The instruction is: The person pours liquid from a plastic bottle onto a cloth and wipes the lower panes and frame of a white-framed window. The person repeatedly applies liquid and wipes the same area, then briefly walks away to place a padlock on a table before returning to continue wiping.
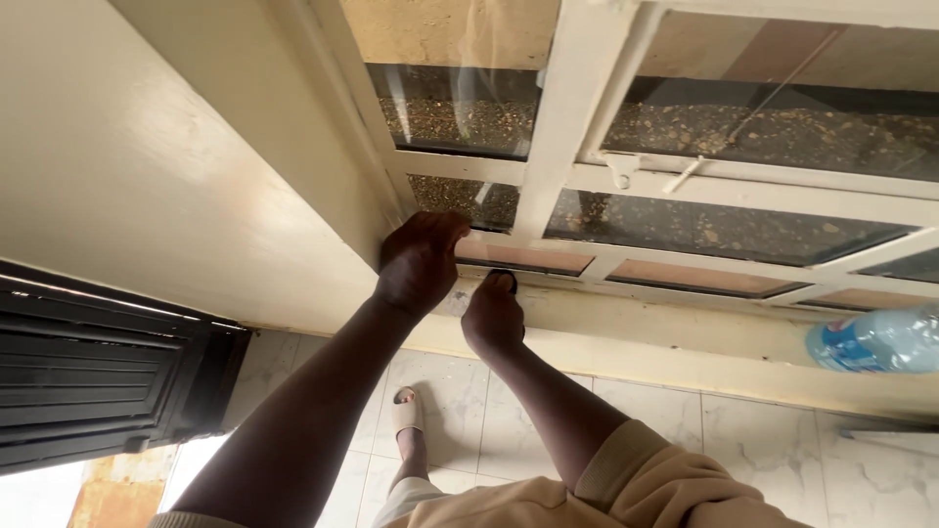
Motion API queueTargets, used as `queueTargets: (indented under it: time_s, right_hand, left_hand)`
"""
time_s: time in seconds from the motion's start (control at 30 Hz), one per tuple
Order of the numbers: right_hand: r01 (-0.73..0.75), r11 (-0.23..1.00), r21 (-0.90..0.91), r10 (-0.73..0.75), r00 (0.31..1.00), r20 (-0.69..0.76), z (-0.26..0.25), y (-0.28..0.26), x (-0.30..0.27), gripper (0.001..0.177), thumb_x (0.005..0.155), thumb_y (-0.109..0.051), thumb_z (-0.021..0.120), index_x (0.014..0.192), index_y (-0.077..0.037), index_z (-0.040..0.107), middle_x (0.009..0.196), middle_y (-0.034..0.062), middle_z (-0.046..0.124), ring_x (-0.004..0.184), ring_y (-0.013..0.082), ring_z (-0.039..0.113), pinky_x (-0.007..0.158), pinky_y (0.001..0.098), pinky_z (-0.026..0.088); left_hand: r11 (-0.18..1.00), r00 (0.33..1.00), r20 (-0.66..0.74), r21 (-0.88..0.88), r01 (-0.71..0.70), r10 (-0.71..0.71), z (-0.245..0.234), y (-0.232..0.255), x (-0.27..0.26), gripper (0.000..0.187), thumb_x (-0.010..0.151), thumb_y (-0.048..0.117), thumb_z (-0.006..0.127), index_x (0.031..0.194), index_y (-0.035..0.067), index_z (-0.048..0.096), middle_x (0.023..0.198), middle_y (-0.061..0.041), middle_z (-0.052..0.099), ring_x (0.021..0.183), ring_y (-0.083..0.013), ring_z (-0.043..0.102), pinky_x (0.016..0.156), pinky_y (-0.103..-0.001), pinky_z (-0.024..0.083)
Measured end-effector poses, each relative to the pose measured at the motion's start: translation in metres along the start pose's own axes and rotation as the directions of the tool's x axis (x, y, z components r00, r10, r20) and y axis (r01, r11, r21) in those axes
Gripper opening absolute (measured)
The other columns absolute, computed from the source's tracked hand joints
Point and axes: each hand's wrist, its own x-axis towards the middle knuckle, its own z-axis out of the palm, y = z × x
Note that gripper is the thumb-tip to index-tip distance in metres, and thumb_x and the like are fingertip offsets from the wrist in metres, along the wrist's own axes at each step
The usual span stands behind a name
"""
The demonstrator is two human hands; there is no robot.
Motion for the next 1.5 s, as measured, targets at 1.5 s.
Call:
queueTargets:
  time_s: [1.5]
  right_hand:
    - [-0.311,0.131,0.942,-0.175,0.927,0.33,-0.067,0.057,0.011,0.067,0.087,-0.018,0.072,0.145,0.006,0.05,0.114,0.0211,0.058,0.079,0.0262,0.067,0.076,0.0398,0.058]
  left_hand:
    - [0.122,0.429,0.617,-0.475,0.871,-0.659,0.068,0.06,-0.096,0.061,0.086,0.043,0.085,0.133,0.009,0.067,0.095,-0.012,0.079,0.075,-0.0226,0.076,0.061,-0.034,0.061]
